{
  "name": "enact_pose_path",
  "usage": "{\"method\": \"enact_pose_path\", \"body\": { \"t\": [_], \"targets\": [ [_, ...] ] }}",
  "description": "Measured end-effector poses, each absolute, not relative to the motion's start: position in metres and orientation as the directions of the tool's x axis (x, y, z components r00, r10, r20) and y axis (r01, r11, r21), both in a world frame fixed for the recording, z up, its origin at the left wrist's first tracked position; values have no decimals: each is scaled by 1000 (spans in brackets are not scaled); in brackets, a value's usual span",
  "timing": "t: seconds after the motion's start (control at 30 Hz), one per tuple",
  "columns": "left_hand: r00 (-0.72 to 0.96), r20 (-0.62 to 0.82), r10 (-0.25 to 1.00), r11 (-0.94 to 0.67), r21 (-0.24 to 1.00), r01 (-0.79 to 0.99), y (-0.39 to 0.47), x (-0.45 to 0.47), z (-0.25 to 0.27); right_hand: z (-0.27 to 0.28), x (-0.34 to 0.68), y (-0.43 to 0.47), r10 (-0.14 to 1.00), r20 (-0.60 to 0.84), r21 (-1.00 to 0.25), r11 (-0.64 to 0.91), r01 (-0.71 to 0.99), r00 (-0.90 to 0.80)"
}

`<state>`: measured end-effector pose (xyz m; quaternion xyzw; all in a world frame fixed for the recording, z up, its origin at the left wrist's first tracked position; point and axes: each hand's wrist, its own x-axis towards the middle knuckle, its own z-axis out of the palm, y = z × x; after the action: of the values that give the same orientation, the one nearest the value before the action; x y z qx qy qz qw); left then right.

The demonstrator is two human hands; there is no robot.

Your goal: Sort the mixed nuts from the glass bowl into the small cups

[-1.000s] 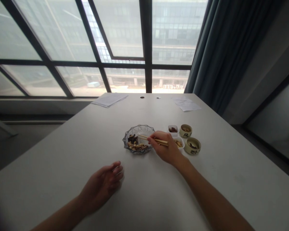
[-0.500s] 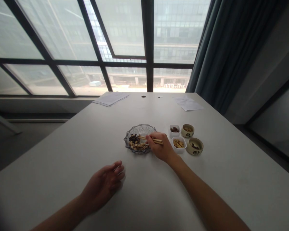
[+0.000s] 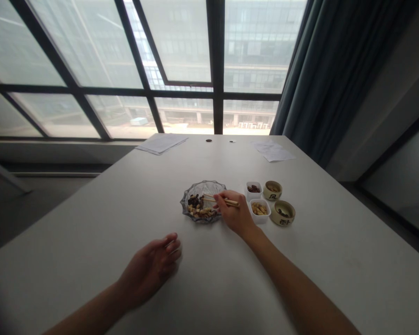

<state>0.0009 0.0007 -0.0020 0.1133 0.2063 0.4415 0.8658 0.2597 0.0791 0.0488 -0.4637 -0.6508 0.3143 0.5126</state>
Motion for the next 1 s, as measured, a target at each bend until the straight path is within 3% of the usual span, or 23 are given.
{"method": "enact_pose_path", "body": {
  "t": [0.27, 0.53, 0.67, 0.83, 1.0],
  "targets": [
    [523, -255, 813, 582, 381, -719, 1, 1, -2, 44, 258, 79, 932, 361, -881, 345, 325, -9],
    [518, -265, 813, 582, 381, -719, 1, 2, -1, 39, 257, 78, 860, 509, -792, 447, 416, 45],
    [521, -261, 813, 582, 378, -720, 1, 1, 0, 44, 258, 78, 857, 507, -800, 431, 417, 87],
    [520, -261, 813, 582, 376, -721, 2, 1, -1, 77, 276, 74, 846, 495, -835, 399, 380, 199],
    [524, -260, 811, 585, 375, -719, 1, 1, -2, 126, 319, 58, 760, 492, -858, 343, 382, 423]
  ]
}}
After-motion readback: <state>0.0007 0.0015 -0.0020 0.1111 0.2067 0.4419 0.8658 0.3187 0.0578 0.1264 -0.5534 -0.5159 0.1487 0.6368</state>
